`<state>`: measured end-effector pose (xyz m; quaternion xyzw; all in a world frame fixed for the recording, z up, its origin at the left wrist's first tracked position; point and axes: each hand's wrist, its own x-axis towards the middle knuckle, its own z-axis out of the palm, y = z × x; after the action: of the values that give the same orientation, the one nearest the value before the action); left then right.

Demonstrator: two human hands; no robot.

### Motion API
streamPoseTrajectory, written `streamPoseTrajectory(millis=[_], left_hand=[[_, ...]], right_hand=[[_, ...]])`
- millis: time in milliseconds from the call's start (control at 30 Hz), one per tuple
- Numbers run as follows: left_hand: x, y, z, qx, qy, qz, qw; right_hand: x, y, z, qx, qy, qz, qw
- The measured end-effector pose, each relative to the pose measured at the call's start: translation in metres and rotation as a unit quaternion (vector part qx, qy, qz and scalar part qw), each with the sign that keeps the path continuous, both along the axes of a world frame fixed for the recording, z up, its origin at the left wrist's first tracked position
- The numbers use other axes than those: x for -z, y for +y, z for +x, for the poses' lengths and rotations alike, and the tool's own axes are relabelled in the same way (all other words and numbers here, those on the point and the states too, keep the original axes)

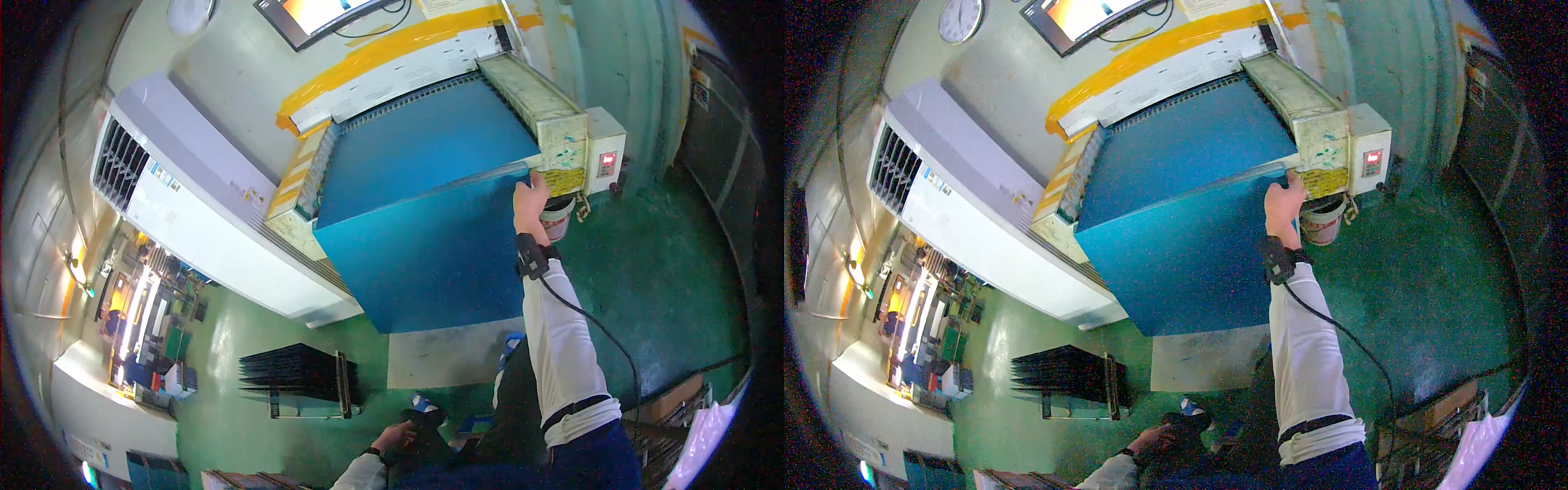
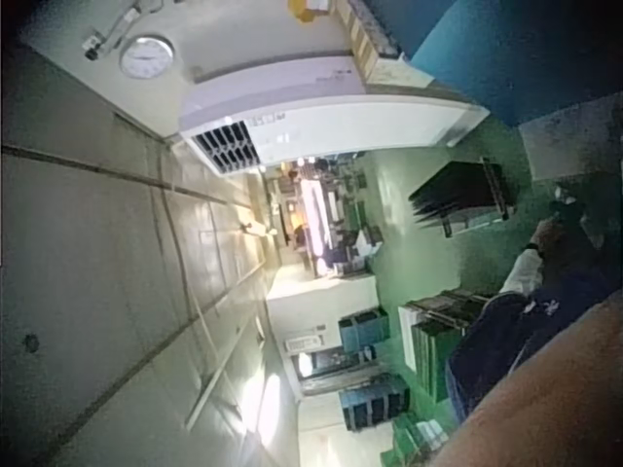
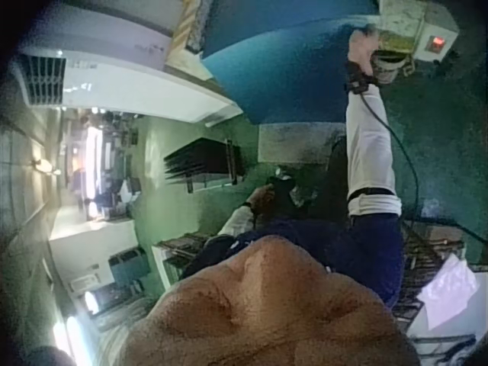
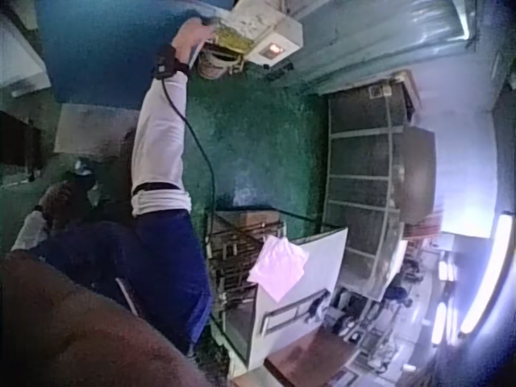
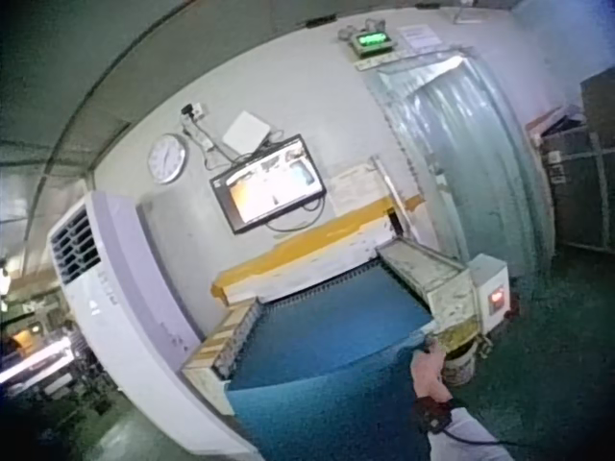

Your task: The person is feeding blue metal sheets into a machine for processing.

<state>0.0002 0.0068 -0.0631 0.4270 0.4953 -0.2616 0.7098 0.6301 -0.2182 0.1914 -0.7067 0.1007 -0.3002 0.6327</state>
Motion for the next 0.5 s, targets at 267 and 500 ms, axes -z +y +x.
streamPoseTrajectory(millis=[267, 500], left_hand=[[-0.028, -0.014, 0.019, 0.054, 0.024, 0.057, 0.997], [-0.024, -0.012, 0.011, 0.045, -0.003, 0.057, 0.997]], right_hand=[[-0.001, -0.017, -0.004, -0.052, 0.008, -0.009, 0.999], [-0.013, -0.018, -0.021, -0.043, 0.025, -0.044, 0.998]])
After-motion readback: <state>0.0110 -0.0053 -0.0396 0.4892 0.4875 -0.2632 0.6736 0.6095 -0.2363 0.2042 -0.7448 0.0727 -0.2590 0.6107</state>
